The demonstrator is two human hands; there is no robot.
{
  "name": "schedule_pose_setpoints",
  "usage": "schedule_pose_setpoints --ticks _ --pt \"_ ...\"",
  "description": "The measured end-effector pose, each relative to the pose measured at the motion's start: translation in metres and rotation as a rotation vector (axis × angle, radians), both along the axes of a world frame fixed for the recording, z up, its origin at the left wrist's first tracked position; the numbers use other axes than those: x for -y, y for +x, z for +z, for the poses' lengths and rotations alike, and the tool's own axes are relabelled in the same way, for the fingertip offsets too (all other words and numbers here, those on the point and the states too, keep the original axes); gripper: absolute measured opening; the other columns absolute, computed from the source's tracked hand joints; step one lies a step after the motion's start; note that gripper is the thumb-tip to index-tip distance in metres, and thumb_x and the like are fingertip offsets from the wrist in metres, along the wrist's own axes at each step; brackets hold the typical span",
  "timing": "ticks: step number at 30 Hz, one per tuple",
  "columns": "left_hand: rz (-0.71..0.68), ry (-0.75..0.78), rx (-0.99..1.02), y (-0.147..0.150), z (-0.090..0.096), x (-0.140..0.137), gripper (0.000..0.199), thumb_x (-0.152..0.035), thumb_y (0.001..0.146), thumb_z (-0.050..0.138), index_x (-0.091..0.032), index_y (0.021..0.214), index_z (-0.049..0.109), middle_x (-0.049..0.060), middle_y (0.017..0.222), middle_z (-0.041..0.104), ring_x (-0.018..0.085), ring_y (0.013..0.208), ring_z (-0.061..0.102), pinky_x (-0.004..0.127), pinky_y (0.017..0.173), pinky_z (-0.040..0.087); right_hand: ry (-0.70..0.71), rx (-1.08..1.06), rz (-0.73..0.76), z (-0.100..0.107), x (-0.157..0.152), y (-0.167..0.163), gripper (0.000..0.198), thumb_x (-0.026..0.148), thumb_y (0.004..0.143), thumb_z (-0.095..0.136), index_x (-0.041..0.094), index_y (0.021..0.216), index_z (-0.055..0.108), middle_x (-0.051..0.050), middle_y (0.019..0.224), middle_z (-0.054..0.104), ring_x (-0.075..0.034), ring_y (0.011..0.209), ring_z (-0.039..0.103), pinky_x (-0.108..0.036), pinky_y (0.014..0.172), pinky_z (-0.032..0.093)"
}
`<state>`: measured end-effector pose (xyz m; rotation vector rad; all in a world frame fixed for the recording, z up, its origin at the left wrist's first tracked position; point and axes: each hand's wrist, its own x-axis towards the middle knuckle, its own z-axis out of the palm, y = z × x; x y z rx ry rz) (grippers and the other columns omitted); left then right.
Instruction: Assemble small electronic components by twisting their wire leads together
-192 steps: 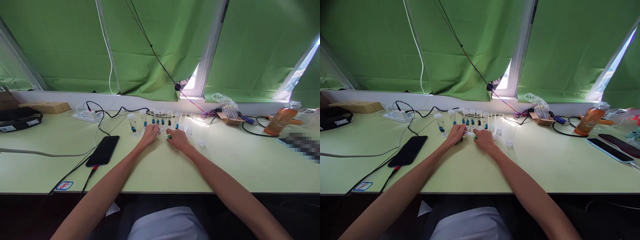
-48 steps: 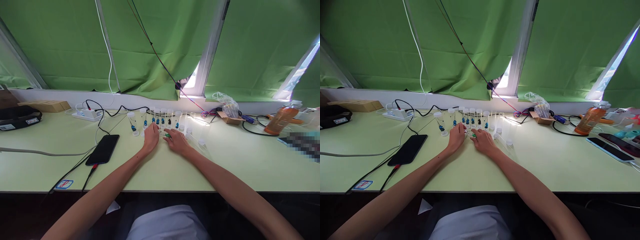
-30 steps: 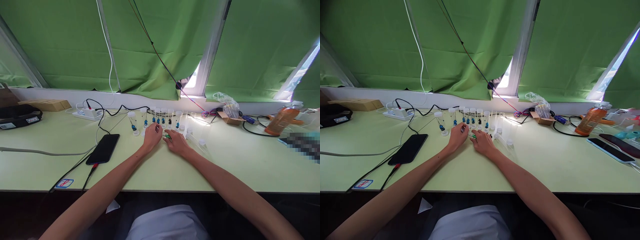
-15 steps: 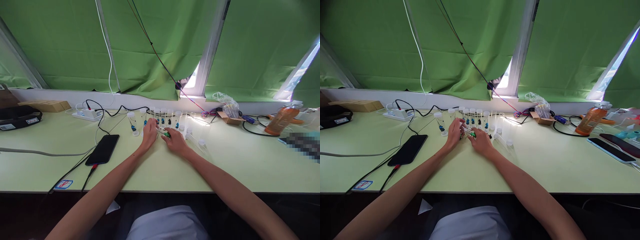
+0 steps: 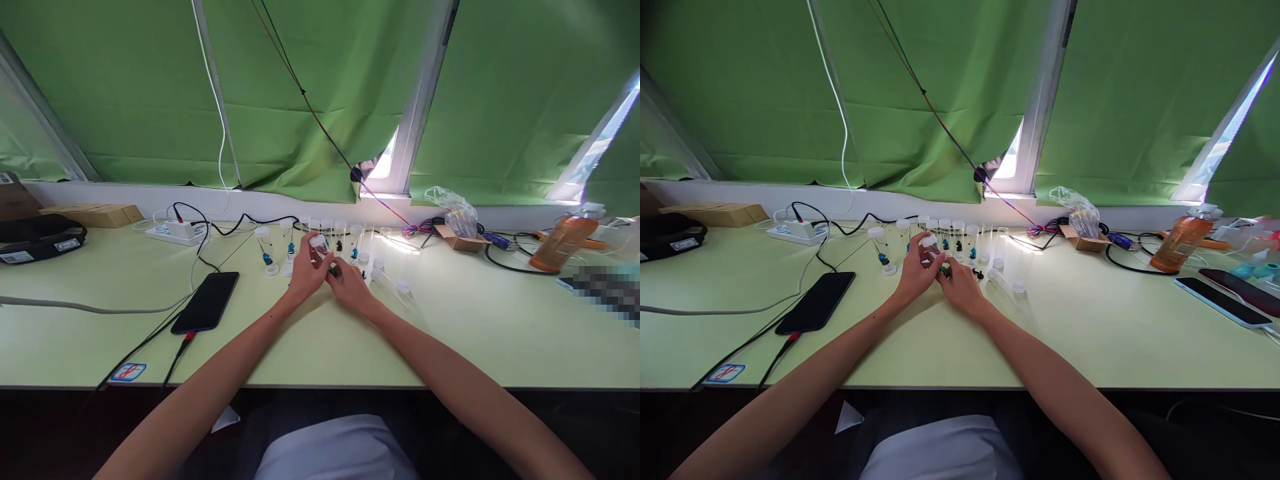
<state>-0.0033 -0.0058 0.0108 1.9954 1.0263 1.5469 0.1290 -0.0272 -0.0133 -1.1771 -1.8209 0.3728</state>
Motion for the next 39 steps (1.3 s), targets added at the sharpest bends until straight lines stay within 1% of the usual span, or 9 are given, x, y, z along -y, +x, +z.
schedule_pose_setpoints --ticks 3,6,10,14,17,20,23,30,39 --pt "0.079 0.136 -0.063 -0.005 0.006 -0.002 0.051 -0.035 0.083 0.062 -0.023 0.128 0.041 0.000 0.088 0.062 0.009 0.062 0.056 0.023 0.059 0.048 0.013 -0.030 -0.013 -0.001 -0.002 -0.001 0.035 0.042 0.090 0.051 0.021 0.117 0.057 -0.003 0.083 0.066 -0.018 0.074 0.058 -0.028 0.065 0.040" --pt "0.244 0.256 -0.056 -0.017 0.015 -0.009 0.049 -0.034 0.083 0.062 -0.022 0.127 0.042 -0.001 0.086 0.061 0.008 0.054 0.048 0.023 0.056 0.045 0.027 -0.096 -0.038 -0.003 -0.005 -0.001 0.041 0.044 0.090 0.053 0.020 0.124 0.053 -0.008 0.102 0.067 -0.020 0.090 0.061 -0.030 0.072 0.044" --pt "0.432 0.310 -0.040 -0.039 0.020 -0.026 0.050 -0.035 0.086 0.058 -0.021 0.131 0.040 0.002 0.093 0.062 0.008 0.053 0.047 0.026 0.061 0.046 0.006 -0.113 -0.029 -0.007 -0.009 -0.001 0.037 0.045 0.091 0.051 0.021 0.120 0.054 -0.007 0.099 0.067 -0.018 0.086 0.061 -0.031 0.073 0.047" --pt "0.522 0.321 -0.144 -0.057 0.015 -0.040 0.050 -0.033 0.085 0.058 -0.020 0.130 0.041 0.003 0.095 0.062 0.009 0.051 0.047 0.030 0.068 0.048 0.002 -0.110 -0.014 -0.007 -0.009 -0.001 0.034 0.044 0.092 0.050 0.021 0.116 0.056 -0.006 0.096 0.066 -0.018 0.084 0.061 -0.031 0.073 0.047" --pt "0.558 0.315 -0.258 -0.063 0.012 -0.046 0.048 -0.033 0.086 0.056 -0.019 0.129 0.044 0.007 0.101 0.063 0.012 0.056 0.052 0.033 0.074 0.048 -0.001 -0.106 -0.008 -0.007 -0.008 0.000 0.032 0.043 0.092 0.050 0.021 0.114 0.057 -0.005 0.095 0.067 -0.017 0.082 0.060 -0.031 0.072 0.047" --pt "0.565 0.308 -0.324 -0.065 0.010 -0.047 0.048 -0.038 0.088 0.053 -0.019 0.130 0.044 0.011 0.108 0.063 0.020 0.075 0.061 0.036 0.079 0.048 0.000 -0.097 -0.002 -0.006 -0.007 0.000 0.031 0.043 0.092 0.050 0.020 0.112 0.058 -0.005 0.094 0.067 -0.017 0.081 0.060 -0.031 0.073 0.047" --pt "0.557 0.300 -0.376 -0.066 0.010 -0.046 0.047 -0.040 0.090 0.049 -0.019 0.132 0.043 0.013 0.116 0.061 0.025 0.092 0.062 0.037 0.081 0.048 -0.001 -0.090 -0.001 -0.006 -0.007 -0.001 0.029 0.042 0.092 0.050 0.020 0.110 0.058 -0.005 0.093 0.067 -0.017 0.081 0.060 -0.031 0.073 0.046" --pt "0.582 0.232 -0.505 -0.066 0.012 -0.041 0.045 -0.033 0.088 0.049 -0.021 0.131 0.044 0.013 0.119 0.062 0.029 0.088 0.064 0.037 0.070 0.047 -0.028 -0.079 0.003 -0.004 -0.005 -0.001 0.029 0.043 0.092 0.049 0.020 0.108 0.059 -0.006 0.094 0.067 -0.018 0.083 0.061 -0.031 0.074 0.047" --pt "0.625 0.158 -0.516 -0.063 0.015 -0.039 0.047 -0.032 0.084 0.052 -0.020 0.129 0.045 0.013 0.119 0.061 0.029 0.088 0.064 0.038 0.075 0.047 -0.049 -0.054 0.010 -0.003 -0.004 -0.001 0.030 0.043 0.093 0.049 0.020 0.109 0.059 -0.006 0.094 0.067 -0.017 0.084 0.061 -0.031 0.075 0.047"
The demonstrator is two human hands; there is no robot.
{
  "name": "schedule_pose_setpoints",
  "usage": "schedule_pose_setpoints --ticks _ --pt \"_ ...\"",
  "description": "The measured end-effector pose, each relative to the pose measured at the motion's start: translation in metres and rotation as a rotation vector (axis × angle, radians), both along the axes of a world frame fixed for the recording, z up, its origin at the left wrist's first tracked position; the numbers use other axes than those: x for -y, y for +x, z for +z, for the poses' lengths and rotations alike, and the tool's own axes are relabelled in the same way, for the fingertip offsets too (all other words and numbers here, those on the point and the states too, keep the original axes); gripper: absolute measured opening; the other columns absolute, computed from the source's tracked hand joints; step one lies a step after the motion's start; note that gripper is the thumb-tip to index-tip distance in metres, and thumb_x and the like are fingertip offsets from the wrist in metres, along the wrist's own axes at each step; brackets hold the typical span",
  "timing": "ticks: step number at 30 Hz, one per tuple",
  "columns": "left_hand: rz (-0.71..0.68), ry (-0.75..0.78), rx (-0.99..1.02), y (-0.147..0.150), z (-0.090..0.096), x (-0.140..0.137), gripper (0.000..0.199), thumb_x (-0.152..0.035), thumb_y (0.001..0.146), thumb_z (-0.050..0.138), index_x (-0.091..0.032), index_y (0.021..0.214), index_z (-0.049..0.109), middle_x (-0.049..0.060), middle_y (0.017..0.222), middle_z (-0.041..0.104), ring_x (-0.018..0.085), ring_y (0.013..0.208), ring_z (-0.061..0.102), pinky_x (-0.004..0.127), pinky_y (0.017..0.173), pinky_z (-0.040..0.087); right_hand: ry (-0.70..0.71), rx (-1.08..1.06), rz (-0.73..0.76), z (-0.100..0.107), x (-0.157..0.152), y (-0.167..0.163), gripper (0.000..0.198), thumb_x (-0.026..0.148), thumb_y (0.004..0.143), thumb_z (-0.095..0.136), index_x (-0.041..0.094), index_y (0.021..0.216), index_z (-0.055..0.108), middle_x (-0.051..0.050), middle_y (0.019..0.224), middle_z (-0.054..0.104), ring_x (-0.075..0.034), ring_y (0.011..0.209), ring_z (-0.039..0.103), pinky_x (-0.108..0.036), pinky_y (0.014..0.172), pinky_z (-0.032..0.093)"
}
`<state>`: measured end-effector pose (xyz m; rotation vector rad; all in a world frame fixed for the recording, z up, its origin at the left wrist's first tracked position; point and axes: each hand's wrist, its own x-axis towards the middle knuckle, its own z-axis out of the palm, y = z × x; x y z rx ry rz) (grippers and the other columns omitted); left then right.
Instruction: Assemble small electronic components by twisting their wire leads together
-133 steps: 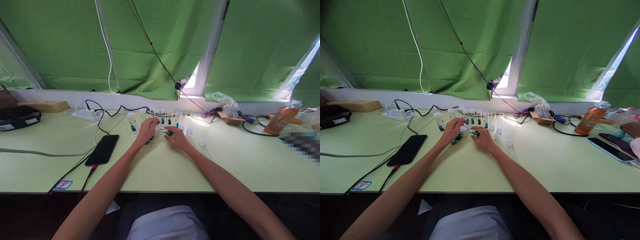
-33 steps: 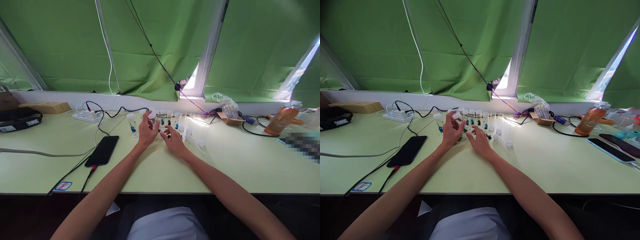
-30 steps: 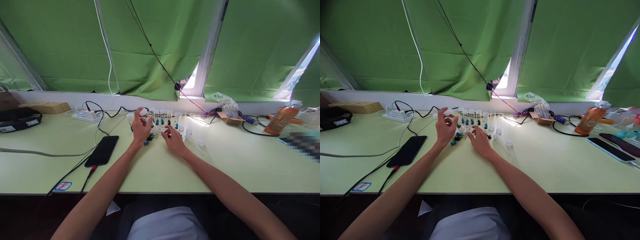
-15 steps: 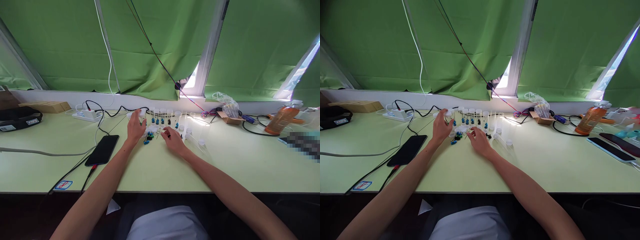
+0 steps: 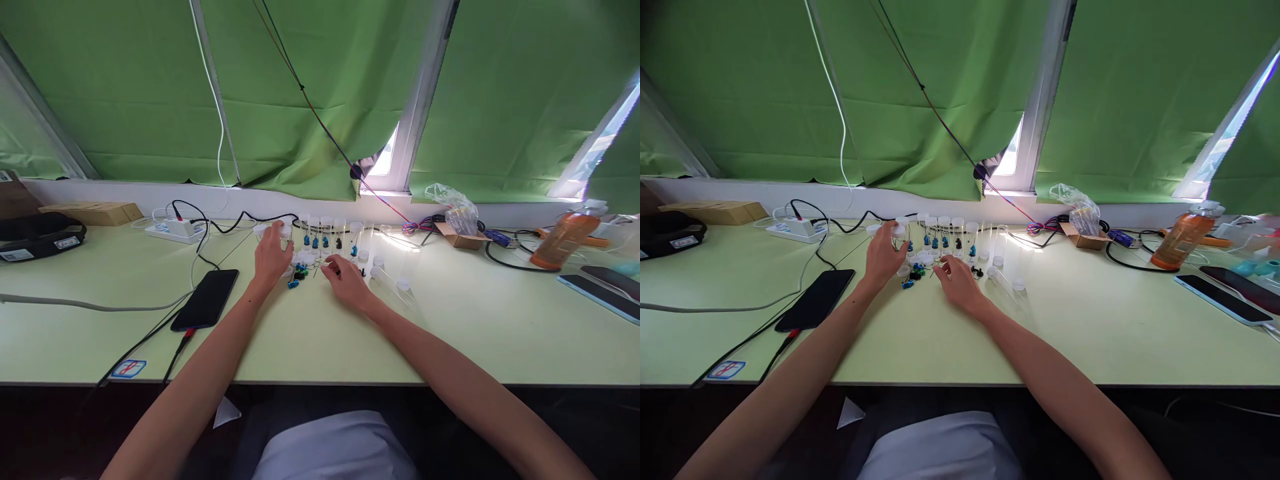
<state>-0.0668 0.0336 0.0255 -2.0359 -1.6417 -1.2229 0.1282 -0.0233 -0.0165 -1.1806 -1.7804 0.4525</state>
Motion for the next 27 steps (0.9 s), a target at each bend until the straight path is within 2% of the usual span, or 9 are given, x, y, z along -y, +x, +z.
schedule_pose_setpoints --ticks 10,15,18,23,25,27 --pt "-0.079 0.129 0.068 -0.002 0.002 0.000 0.035 -0.028 0.085 0.051 -0.019 0.119 0.054 0.012 0.126 0.057 0.022 0.086 0.061 0.034 0.077 0.045 0.002 0.030 0.004 -0.002 0.000 0.000 0.029 0.043 0.093 0.048 0.020 0.106 0.060 -0.006 0.093 0.067 -0.017 0.082 0.060 -0.031 0.074 0.046" --pt "-0.100 0.158 0.095 -0.002 0.004 0.001 0.031 -0.027 0.087 0.051 -0.019 0.116 0.056 0.010 0.124 0.059 0.014 0.059 0.053 0.034 0.077 0.044 0.005 0.043 0.009 -0.001 0.000 0.000 0.027 0.042 0.093 0.049 0.020 0.104 0.060 -0.005 0.091 0.066 -0.016 0.080 0.059 -0.030 0.073 0.045" --pt "-0.103 0.206 0.149 -0.002 0.007 0.002 0.024 -0.029 0.091 0.047 -0.018 0.110 0.057 0.009 0.116 0.062 0.009 0.048 0.044 0.032 0.073 0.043 -0.006 0.039 0.014 -0.001 0.000 0.000 0.028 0.042 0.093 0.048 0.019 0.104 0.060 -0.005 0.092 0.066 -0.016 0.081 0.059 -0.030 0.073 0.045" --pt "-0.091 0.313 0.231 0.001 0.008 0.003 0.022 -0.032 0.094 0.042 -0.017 0.104 0.056 0.009 0.102 0.063 0.009 0.051 0.044 0.029 0.066 0.042 0.006 0.042 0.024 -0.002 0.000 0.000 0.028 0.043 0.094 0.047 0.019 0.103 0.060 -0.005 0.092 0.066 -0.016 0.082 0.059 -0.030 0.074 0.045" --pt "-0.125 0.267 0.189 0.006 0.005 0.004 0.022 -0.031 0.094 0.042 -0.018 0.104 0.057 0.006 0.089 0.064 0.011 0.053 0.047 0.029 0.067 0.043 0.012 0.046 0.022 -0.002 0.000 0.001 0.027 0.042 0.094 0.048 0.019 0.102 0.060 -0.005 0.091 0.066 -0.016 0.081 0.058 -0.029 0.073 0.045" --pt "-0.195 0.124 0.071 0.013 -0.001 0.007 0.022 -0.030 0.093 0.043 -0.019 0.102 0.059 0.003 0.073 0.062 0.015 0.059 0.054 0.029 0.067 0.042 0.018 0.051 0.019 -0.001 0.000 0.001 0.026 0.041 0.093 0.049 0.019 0.101 0.061 -0.005 0.091 0.066 -0.016 0.080 0.059 -0.029 0.073 0.045"
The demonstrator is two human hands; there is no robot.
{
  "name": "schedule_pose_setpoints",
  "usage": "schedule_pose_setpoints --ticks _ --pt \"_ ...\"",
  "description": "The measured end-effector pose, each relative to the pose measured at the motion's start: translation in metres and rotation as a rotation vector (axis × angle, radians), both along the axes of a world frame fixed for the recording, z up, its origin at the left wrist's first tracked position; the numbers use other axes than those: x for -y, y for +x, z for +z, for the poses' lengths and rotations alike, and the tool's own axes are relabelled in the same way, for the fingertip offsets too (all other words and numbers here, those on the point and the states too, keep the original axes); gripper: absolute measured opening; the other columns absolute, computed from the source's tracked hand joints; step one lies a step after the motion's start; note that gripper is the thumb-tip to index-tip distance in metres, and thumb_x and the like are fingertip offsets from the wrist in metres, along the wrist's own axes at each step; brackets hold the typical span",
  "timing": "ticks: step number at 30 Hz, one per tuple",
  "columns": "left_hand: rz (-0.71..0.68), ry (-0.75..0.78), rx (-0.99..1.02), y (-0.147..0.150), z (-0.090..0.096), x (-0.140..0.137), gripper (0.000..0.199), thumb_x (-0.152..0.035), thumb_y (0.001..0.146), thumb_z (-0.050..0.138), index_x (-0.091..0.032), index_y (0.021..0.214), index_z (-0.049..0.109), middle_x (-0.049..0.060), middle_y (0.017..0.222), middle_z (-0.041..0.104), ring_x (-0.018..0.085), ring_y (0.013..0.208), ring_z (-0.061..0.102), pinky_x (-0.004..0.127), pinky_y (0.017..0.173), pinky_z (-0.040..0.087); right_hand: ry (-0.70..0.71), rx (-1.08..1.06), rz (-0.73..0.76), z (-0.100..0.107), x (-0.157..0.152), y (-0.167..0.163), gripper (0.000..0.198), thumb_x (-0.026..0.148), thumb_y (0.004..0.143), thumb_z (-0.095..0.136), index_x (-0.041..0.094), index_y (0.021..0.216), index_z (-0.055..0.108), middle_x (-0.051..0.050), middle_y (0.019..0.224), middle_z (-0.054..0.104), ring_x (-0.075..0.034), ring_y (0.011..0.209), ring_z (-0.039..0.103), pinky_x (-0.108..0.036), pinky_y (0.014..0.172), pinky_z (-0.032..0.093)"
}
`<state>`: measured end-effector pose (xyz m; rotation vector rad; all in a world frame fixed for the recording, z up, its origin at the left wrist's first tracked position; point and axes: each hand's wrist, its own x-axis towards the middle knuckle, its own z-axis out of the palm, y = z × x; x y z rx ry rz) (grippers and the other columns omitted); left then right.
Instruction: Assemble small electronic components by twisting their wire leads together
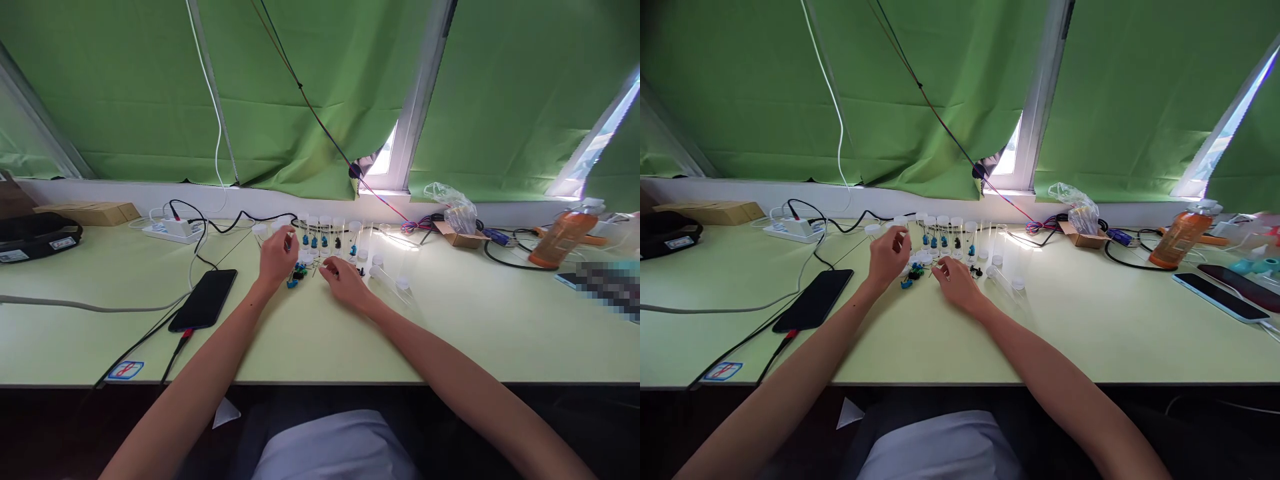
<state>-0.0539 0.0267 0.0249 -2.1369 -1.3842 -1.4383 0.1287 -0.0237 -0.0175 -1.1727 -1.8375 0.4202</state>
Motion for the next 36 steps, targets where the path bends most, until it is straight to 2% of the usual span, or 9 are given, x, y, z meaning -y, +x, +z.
schedule_pose_setpoints --ticks 3,8,13,16,19,24,29,36 --pt "-0.036 -0.271 -0.239 0.015 -0.012 0.007 0.022 -0.027 0.089 0.045 -0.020 0.098 0.063 0.003 0.070 0.065 0.020 0.066 0.059 0.031 0.063 0.040 0.002 0.006 0.007 0.001 0.000 0.000 0.023 0.038 0.093 0.050 0.019 0.099 0.061 -0.005 0.089 0.066 -0.016 0.079 0.059 -0.029 0.072 0.045" --pt "-0.097 -0.429 -0.463 0.037 -0.027 0.021 0.025 -0.011 0.077 0.046 -0.021 0.090 0.064 0.006 0.084 0.069 0.023 0.078 0.062 0.032 0.061 0.037 0.015 0.020 0.029 0.001 -0.001 0.002 0.015 0.029 0.092 0.049 0.020 0.088 0.060 -0.005 0.089 0.068 -0.017 0.080 0.060 -0.030 0.072 0.044" --pt "-0.058 -0.439 -0.450 0.044 -0.029 0.025 0.025 -0.010 0.080 0.042 -0.021 0.088 0.063 0.008 0.091 0.067 0.024 0.084 0.061 0.033 0.063 0.037 0.018 0.045 -0.012 -0.002 -0.004 0.004 0.013 0.025 0.091 0.049 0.020 0.086 0.059 -0.004 0.086 0.069 -0.017 0.078 0.059 -0.030 0.072 0.042" --pt "0.013 -0.413 -0.443 0.047 -0.032 0.026 0.023 -0.012 0.083 0.042 -0.020 0.089 0.063 0.011 0.096 0.062 0.025 0.090 0.057 0.035 0.073 0.039 0.035 0.073 -0.033 -0.004 -0.006 0.004 0.012 0.024 0.091 0.049 0.020 0.084 0.059 -0.003 0.082 0.067 -0.017 0.074 0.057 -0.030 0.070 0.041" --pt "0.093 -0.397 -0.452 0.050 -0.036 0.028 0.023 -0.015 0.086 0.043 -0.019 0.094 0.064 0.013 0.102 0.059 0.030 0.100 0.052 0.041 0.082 0.039 0.030 0.080 -0.051 -0.005 -0.007 0.004 0.010 0.022 0.089 0.050 0.020 0.084 0.059 -0.003 0.081 0.066 -0.017 0.072 0.056 -0.030 0.069 0.041" --pt "0.171 -0.441 -0.446 0.051 -0.038 0.030 0.026 -0.022 0.088 0.044 -0.019 0.104 0.064 0.017 0.112 0.055 0.034 0.106 0.047 0.047 0.088 0.036 0.004 0.070 -0.059 -0.004 -0.007 0.004 0.008 0.019 0.086 0.052 0.019 0.086 0.060 -0.003 0.082 0.067 -0.017 0.074 0.058 -0.030 0.071 0.043" --pt "0.201 -0.498 -0.446 0.049 -0.037 0.030 0.030 -0.025 0.087 0.046 -0.017 0.111 0.062 0.019 0.117 0.053 0.036 0.109 0.046 0.049 0.089 0.036 -0.008 0.068 -0.062 -0.004 -0.007 0.003 0.009 0.018 0.084 0.053 0.020 0.088 0.061 -0.003 0.081 0.068 -0.017 0.075 0.059 -0.031 0.072 0.043" --pt "0.198 -0.473 -0.478 0.047 -0.038 0.026 0.031 -0.021 0.087 0.043 -0.017 0.108 0.065 0.017 0.112 0.059 0.036 0.107 0.047 0.048 0.086 0.037 -0.008 0.071 -0.049 -0.005 -0.006 0.003 0.009 0.016 0.084 0.053 0.019 0.088 0.061 -0.004 0.082 0.068 -0.017 0.076 0.060 -0.030 0.073 0.044"
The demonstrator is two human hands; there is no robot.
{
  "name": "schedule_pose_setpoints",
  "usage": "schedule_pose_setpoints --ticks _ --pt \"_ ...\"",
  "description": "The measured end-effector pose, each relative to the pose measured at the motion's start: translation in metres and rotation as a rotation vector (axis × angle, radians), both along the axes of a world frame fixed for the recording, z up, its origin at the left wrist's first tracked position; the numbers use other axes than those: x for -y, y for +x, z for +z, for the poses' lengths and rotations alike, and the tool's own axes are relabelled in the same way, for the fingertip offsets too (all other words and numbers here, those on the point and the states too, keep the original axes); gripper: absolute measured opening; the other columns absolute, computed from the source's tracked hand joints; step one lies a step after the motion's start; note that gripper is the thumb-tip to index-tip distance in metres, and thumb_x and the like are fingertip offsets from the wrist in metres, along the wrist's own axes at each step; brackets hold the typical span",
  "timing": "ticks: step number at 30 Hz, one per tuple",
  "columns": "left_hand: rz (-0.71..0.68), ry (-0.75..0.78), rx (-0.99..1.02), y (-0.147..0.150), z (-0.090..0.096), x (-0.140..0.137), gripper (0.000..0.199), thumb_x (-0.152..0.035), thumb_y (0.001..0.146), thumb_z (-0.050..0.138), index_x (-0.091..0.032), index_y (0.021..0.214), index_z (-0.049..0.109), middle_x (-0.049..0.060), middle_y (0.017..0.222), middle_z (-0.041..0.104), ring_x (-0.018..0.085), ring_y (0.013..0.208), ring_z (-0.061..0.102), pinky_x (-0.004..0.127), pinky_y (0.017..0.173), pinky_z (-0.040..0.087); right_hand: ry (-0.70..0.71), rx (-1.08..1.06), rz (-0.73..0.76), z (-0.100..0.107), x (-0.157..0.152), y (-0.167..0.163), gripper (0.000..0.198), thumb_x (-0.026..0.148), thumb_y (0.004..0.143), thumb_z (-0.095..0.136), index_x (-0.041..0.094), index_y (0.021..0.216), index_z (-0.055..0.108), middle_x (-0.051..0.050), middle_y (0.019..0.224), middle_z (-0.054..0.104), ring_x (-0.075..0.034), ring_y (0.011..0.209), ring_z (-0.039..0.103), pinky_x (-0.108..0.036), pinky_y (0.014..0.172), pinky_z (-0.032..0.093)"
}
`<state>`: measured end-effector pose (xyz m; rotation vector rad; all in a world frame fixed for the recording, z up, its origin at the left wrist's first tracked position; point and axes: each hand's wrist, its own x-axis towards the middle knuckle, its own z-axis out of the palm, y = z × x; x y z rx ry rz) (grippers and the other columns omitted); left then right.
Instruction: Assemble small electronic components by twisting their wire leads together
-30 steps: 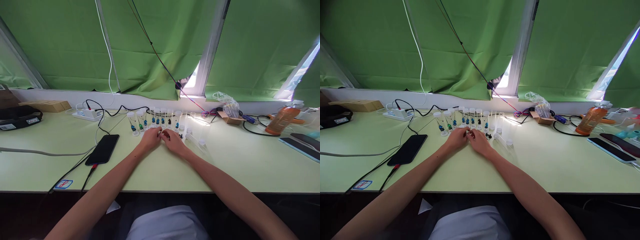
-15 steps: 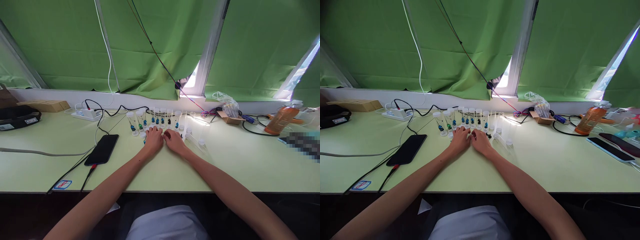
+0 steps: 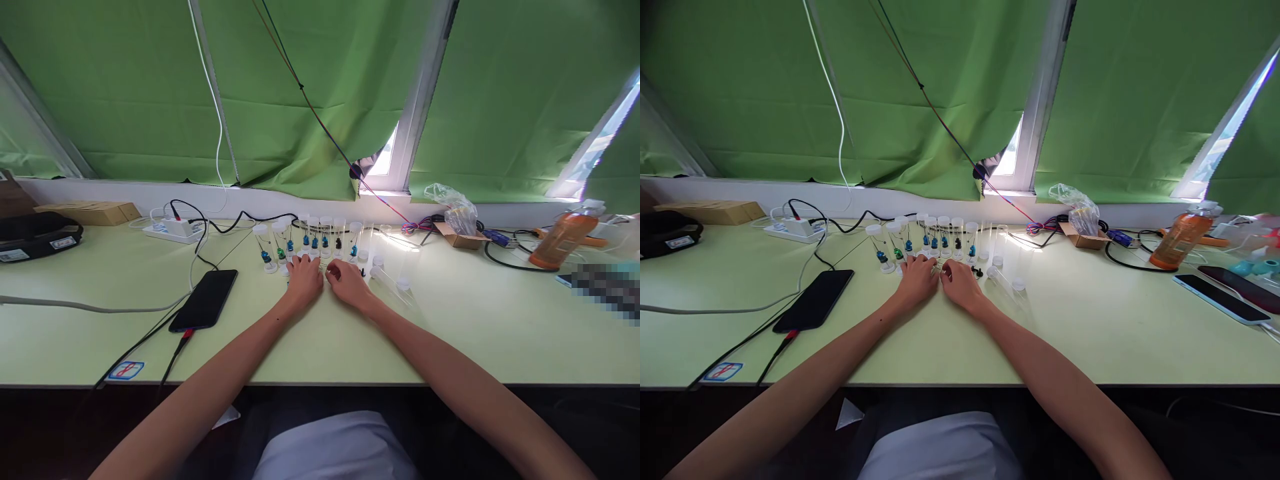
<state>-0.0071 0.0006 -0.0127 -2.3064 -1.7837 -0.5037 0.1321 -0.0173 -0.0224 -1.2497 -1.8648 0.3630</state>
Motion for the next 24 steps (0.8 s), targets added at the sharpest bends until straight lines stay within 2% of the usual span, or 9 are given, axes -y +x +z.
schedule_pose_setpoints --ticks 10,15,24 --pt "-0.018 -0.009 0.020 -0.001 0.005 0.001 0.032 -0.019 0.087 0.041 -0.015 0.106 0.066 0.018 0.110 0.064 0.038 0.108 0.047 0.050 0.085 0.035 -0.014 0.015 0.000 0.000 0.000 0.000 0.008 0.018 0.085 0.053 0.019 0.088 0.061 -0.004 0.082 0.068 -0.017 0.076 0.060 -0.030 0.072 0.044" --pt "-0.017 -0.017 0.058 -0.003 0.008 -0.001 0.032 -0.015 0.084 0.043 -0.016 0.108 0.065 0.016 0.110 0.063 0.035 0.108 0.046 0.046 0.085 0.035 -0.005 0.036 -0.015 0.000 -0.001 0.003 0.011 0.016 0.086 0.052 0.017 0.094 0.061 -0.004 0.084 0.068 -0.016 0.075 0.059 -0.028 0.070 0.042" --pt "-0.012 -0.017 0.045 -0.010 0.007 -0.009 0.020 -0.024 0.083 0.051 -0.015 0.083 0.069 0.016 0.106 0.061 0.037 0.109 0.044 0.045 0.085 0.036 -0.010 0.086 -0.078 0.003 -0.002 0.007 0.026 0.010 0.085 0.049 0.016 0.108 0.061 -0.005 0.091 0.070 -0.018 0.085 0.061 -0.029 0.076 0.043"
